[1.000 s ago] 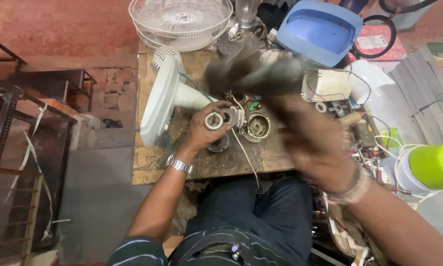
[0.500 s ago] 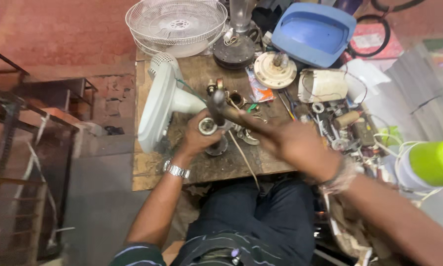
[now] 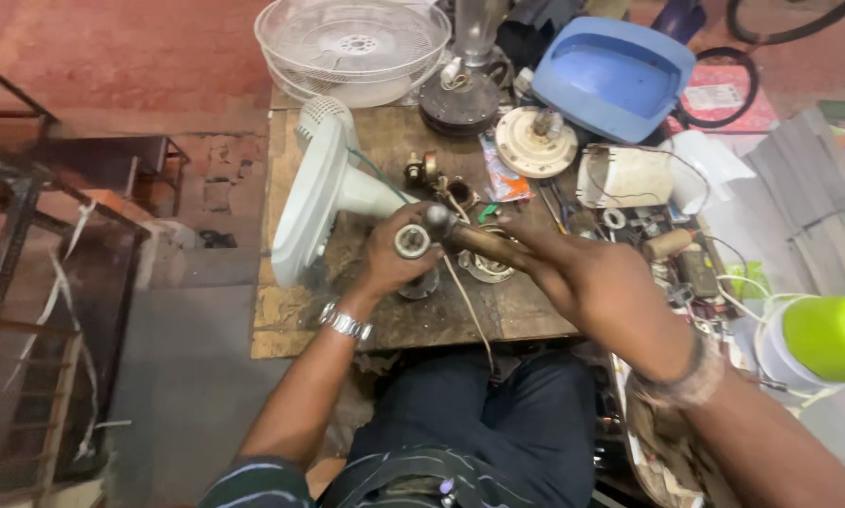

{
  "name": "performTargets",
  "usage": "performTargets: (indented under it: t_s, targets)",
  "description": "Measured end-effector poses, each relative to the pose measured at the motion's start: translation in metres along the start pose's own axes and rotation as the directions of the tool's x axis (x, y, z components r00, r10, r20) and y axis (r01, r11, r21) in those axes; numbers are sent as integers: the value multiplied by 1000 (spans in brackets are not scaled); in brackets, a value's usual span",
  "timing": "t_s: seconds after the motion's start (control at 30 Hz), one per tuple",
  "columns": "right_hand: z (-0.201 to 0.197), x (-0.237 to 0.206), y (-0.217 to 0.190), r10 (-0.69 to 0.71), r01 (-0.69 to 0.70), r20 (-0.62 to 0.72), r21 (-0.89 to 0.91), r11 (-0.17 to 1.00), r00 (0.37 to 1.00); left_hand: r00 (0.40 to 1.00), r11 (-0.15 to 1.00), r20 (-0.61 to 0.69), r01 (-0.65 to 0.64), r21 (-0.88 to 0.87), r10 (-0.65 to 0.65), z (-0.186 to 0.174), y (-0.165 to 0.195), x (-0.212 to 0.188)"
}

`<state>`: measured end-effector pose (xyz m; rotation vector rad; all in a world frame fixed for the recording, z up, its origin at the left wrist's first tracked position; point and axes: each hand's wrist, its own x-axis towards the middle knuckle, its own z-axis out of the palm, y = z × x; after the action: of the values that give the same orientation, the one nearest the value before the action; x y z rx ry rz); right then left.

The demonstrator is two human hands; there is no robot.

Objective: The person disassembles a fan motor, cleans internal components with a cloth, and uses a hammer to tap a cylindrical part. They then handle paper currency and continue manipulating motor parts on a cluttered workbench.

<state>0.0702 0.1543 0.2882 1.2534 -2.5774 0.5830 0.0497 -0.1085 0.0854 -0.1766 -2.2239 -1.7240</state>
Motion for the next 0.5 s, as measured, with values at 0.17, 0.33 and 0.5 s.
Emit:
performTargets:
  t_s: [0.17,0.33,0.5]
  targets:
    - [-8,-24,-11,32,92,-337,347,933,941,977,977,-16,-213,16,213,-1,-3,-1]
    - [20,5,3,14,-2,130,-98,995,991,995,990,-29,-96,104,99,-1,-9,2]
    - [-4,-25,13,18,-4,-68,207,978,998,998,997,-14,-62,56,63,2,-12,3]
